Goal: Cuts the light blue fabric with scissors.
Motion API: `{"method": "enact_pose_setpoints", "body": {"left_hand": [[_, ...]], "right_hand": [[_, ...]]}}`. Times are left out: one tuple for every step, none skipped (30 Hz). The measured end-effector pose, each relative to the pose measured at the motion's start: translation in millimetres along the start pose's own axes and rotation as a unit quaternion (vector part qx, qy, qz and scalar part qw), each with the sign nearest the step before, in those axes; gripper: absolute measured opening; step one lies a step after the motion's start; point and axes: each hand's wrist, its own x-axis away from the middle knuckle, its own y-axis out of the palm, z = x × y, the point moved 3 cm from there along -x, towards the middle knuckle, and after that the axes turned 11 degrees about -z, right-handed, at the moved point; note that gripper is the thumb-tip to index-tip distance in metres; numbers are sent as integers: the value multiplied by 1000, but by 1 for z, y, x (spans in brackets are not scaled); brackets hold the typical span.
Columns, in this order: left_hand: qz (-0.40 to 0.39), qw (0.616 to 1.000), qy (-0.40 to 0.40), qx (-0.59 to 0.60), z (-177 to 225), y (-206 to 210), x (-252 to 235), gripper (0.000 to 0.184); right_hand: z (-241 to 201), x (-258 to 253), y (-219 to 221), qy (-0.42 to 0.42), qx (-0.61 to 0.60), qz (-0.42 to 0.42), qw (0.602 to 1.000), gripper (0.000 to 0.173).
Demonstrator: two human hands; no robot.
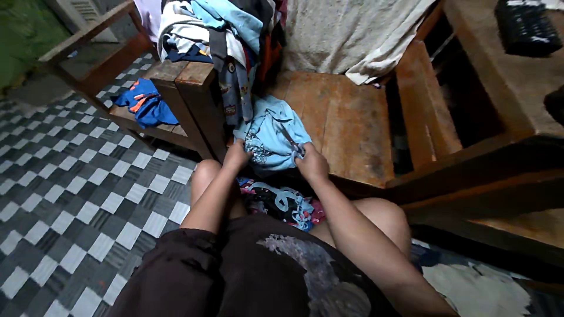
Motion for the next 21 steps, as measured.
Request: {"method": "enact_pose_setpoints", "body": {"left_hand": [[-3,1000,-11,-14,-4,-5,4,50],[-8,999,-23,-39,-8,-8,8,49],[-15,997,-36,-72,-10,-11,12,48],[-15,994,-44,-103,-11,-11,15,47],[-1,992,-39,-121,-9,-9,19,48],[27,992,-15,-121,-6,-6,22,49],[60,991,31,-114,1,-3,24,47],[86,985,99,-109,10,2,26,41],[92,974,174,-108,22,9,28,34],[75,961,244,-106,35,19,28,30],[38,950,296,-93,49,30,29,30],[-5,945,321,-70,63,40,31,32],[-45,946,317,-42,74,47,31,34],[-76,952,296,-13,82,50,30,35],[-81,956,282,10,86,53,27,39],[-66,956,284,29,89,54,24,43],[-53,957,283,40,94,52,21,46],[-48,960,272,39,99,47,20,46],[-46,966,253,20,106,39,21,45],[-48,972,230,-22,112,30,25,44],[-46,974,210,-70,119,21,28,43]], "right_hand": [[0,0,-4,0,-42,23,999,37],[0,2,-9,-5,-97,51,994,38],[-1,5,-17,-13,-155,76,985,42],[-1,9,-26,-26,-209,100,973,46],[-2,14,-35,-42,-253,122,959,47],[-2,19,-44,-58,-287,140,946,47],[-3,26,-50,-78,-313,154,934,44],[-5,34,-54,-105,-339,162,921,40],[-8,42,-57,-138,-368,161,905,34],[-11,52,-58,-178,-400,146,887,27],[-16,62,-58,-220,-429,114,869,21],[-21,73,-58,-257,-451,69,852,19],[-26,85,-58,-287,-463,19,838,21],[-29,99,-57,-317,-468,-25,825,23],[-30,112,-58,-350,-459,-64,814,25],[-29,123,-61,-378,-445,-102,805,26],[-26,132,-65,-402,-429,-126,799,26],[-20,140,-70,-421,-420,-139,792,26],[-12,146,-77,-440,-416,-138,784,25],[-2,151,-86,-457,-425,-121,772,27],[9,156,-98,-475,-449,-95,751,30]]}}
